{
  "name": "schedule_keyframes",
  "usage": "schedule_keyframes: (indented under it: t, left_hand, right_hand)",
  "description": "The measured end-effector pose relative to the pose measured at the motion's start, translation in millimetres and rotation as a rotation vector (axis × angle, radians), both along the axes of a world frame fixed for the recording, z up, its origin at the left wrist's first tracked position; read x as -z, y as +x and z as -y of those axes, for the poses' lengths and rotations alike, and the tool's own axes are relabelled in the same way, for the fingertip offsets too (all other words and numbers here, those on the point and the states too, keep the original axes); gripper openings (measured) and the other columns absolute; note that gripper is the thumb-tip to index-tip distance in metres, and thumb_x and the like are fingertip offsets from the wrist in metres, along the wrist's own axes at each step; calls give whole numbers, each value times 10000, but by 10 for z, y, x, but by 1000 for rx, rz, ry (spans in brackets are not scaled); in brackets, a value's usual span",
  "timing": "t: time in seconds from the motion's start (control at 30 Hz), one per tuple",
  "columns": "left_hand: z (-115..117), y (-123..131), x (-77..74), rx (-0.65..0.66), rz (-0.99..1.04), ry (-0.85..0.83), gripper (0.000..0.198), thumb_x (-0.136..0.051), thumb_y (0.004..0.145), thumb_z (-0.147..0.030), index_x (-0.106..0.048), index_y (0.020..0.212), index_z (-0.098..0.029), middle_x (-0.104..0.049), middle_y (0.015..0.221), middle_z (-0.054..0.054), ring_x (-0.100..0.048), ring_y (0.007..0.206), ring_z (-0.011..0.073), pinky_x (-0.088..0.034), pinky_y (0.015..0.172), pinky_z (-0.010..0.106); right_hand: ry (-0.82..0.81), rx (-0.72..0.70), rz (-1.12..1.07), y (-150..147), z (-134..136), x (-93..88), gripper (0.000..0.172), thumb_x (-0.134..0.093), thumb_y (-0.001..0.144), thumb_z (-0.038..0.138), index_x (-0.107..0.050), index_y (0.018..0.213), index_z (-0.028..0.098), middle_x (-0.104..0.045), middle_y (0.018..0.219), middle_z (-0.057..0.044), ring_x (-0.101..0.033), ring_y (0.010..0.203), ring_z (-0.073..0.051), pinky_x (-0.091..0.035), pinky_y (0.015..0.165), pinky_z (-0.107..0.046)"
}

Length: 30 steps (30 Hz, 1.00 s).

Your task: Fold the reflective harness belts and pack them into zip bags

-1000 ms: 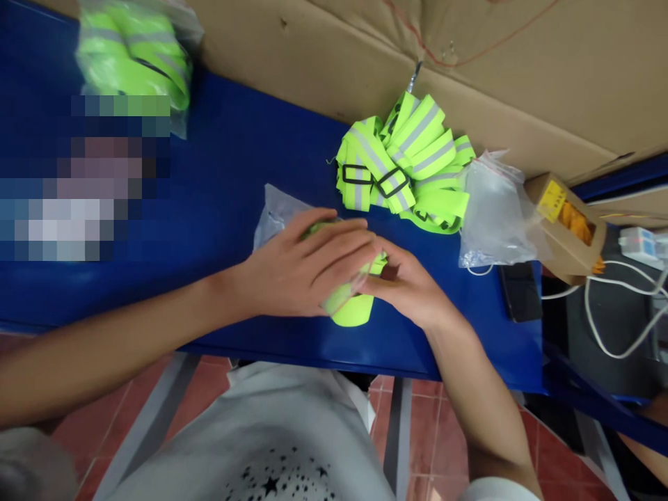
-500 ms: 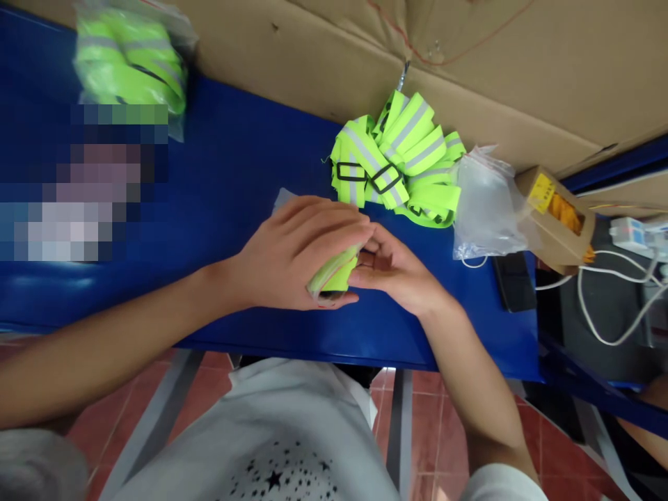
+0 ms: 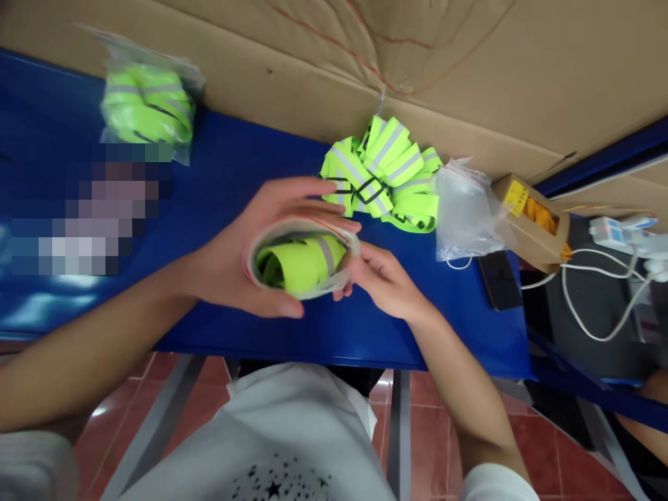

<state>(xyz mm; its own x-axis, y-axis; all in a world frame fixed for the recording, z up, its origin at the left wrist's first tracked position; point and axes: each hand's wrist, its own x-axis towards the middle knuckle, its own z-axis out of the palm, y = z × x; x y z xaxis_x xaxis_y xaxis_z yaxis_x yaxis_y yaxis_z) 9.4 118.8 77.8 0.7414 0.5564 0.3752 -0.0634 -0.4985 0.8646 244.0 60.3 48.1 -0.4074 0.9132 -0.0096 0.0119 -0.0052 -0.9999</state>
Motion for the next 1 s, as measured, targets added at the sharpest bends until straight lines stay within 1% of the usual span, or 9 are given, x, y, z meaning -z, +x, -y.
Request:
schedule_keyframes:
  t: [0.1, 0.2, 0.27, 0.37, 0.47, 0.6, 0.7, 0.83, 1.0]
  left_hand:
    - [-134, -3, 117, 138, 139, -471, 1003, -670, 840, -754, -246, 1622, -290, -580, 1521, 179, -625, 1346, 333, -543, 1048, 455]
    - [-212, 40, 315, 164, 153, -670, 1092, -689, 787, -796, -273, 1634, -246, -525, 1563, 218, -630, 1333, 357, -556, 1009, 428]
    - [-211, 58, 398, 117, 132, -630, 1093, -737, 753, -782, -330, 1619, -253, -505, 1578, 215, -606, 1359, 351, -541, 1028, 410]
    - [-144, 37, 397, -22, 98, -542, 979, -802, 760, -691, -446, 1550, -235, -562, 1521, 198, -589, 1368, 324, -502, 1078, 406]
    - [-61, -26, 319, -80, -9, -698, 882, -822, 802, -583, -477, 1511, -190, -625, 1452, 197, -646, 1294, 299, -526, 1039, 400]
    - [6, -80, 250, 12, -80, -939, 844, -869, 762, -526, -536, 1459, -187, -667, 1410, 171, -698, 1209, 295, -582, 928, 370]
    - [62, -58, 224, 87, -73, -943, 803, -903, 731, -435, -573, 1425, -201, -686, 1385, 130, -677, 1241, 283, -566, 973, 365]
    - [151, -8, 218, 34, -45, -817, 703, -877, 764, -321, -591, 1394, -201, -699, 1357, 106, -663, 1252, 256, -526, 1049, 385]
    - [199, 14, 299, 146, -104, -772, 667, -841, 811, -312, -570, 1411, -205, -688, 1387, 118, -649, 1283, 261, -508, 1078, 420]
  right_hand:
    - [343, 200, 101, 69, 5, -71, 410, -767, 873, 563, -626, 1096, 248, -708, 981, -35, -675, 837, -176, -556, 715, -305]
    - [545, 238, 262, 53, -13, -90, 628, -863, 821, 391, -565, 1368, 312, -608, 1311, -76, -640, 1023, -200, -570, 817, -342]
    - [582, 163, 365, 32, -21, -75, 541, -808, 880, 345, -602, 1380, 320, -585, 1263, -76, -623, 939, -178, -572, 804, -351]
    - [626, 152, 451, 17, -12, -47, 269, -771, 914, 329, -721, 1172, 274, -573, 1040, -44, -580, 797, -145, -544, 713, -322]
    - [686, 179, 497, 9, 10, -53, 95, -751, 928, 308, -711, 979, 238, -582, 929, -33, -594, 816, -163, -521, 708, -328]
    - [685, 180, 471, -6, 32, -131, 212, -785, 885, 286, -601, 797, 226, -608, 897, -34, -600, 841, -189, -504, 777, -382]
    - [621, 99, 397, -11, 59, -202, 121, -755, 897, 238, -636, 915, 247, -680, 925, -35, -653, 892, -212, -505, 850, -413]
    - [606, 25, 500, -39, 111, -242, 459, -731, 923, 250, -605, 1364, 268, -710, 1280, -105, -672, 1166, -267, -506, 970, -436]
    - [571, -254, 486, -74, 107, -229, 250, -652, 986, 251, -678, 1232, 287, -759, 1200, -58, -692, 1139, -229, -472, 968, -414]
